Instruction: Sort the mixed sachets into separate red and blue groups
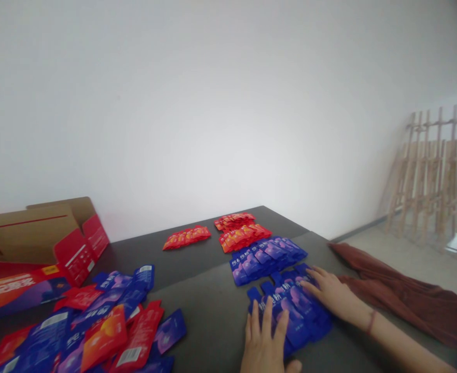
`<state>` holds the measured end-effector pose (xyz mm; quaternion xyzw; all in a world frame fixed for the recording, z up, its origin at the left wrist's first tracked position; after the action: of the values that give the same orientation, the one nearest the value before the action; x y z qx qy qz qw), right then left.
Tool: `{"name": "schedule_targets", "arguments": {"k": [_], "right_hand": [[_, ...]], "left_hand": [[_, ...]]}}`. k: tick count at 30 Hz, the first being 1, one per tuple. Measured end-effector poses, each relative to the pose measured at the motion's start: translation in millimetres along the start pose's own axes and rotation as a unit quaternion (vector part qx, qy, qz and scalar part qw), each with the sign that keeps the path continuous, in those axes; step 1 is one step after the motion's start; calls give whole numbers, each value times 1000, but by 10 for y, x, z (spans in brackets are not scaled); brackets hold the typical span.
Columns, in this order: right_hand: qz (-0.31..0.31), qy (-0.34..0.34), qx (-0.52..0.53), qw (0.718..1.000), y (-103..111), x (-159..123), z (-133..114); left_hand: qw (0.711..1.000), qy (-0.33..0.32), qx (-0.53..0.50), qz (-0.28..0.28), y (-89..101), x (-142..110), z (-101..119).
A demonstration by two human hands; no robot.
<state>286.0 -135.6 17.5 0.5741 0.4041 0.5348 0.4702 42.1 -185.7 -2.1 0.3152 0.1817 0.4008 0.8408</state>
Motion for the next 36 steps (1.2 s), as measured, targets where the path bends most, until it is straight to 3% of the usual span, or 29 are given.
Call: {"name": "schedule_targets", "arguments": {"k": [5, 10, 14, 17, 20, 24, 27, 31, 33, 36], "right_hand": [[-28, 14, -41, 999, 15, -101, -192], [-12, 57, -42, 997, 4, -123, -204], [31, 73, -63, 995, -61, -92, -109], [118, 101, -77, 985, -3, -42, -226], [146, 206, -23, 967, 163, -113, -740], [32, 370, 72, 926, 428, -403, -1852], [-3, 425, 105, 899, 573, -478, -2625], [-6, 462, 69, 884, 548, -373, -3252], [-14, 471, 26, 882, 490, -339, -3366], [-14, 469, -22, 883, 479, -335, -3296]], "left_hand": [[1000, 20, -17, 5, -224, 224, 61], [997, 25, -60, 35, -285, 282, 259], [994, 15, -103, 42, -192, 147, 363], [991, -20, -123, 50, 52, -68, 270], [989, -63, -79, 108, 514, -399, 44], [968, 0, 7, 249, 1276, -873, -397], [941, 32, 29, 336, 1670, -1129, -671], [931, 52, 28, 360, 1789, -1304, -863], [936, 60, 34, 344, 1754, -1338, -884], [953, 59, 43, 293, 1683, -1355, -831]]}}
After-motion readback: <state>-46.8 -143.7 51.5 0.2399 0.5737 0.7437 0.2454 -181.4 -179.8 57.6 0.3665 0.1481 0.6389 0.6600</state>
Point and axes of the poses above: each hand's wrist, its own x-axis towards the middle knuckle, its own y-axis out of the back of the hand, z = x × y, the point moved 3 cm from there along x, towards the middle knuckle, and after that the axes turned 14 degrees about -x, right-handed, at the moved point
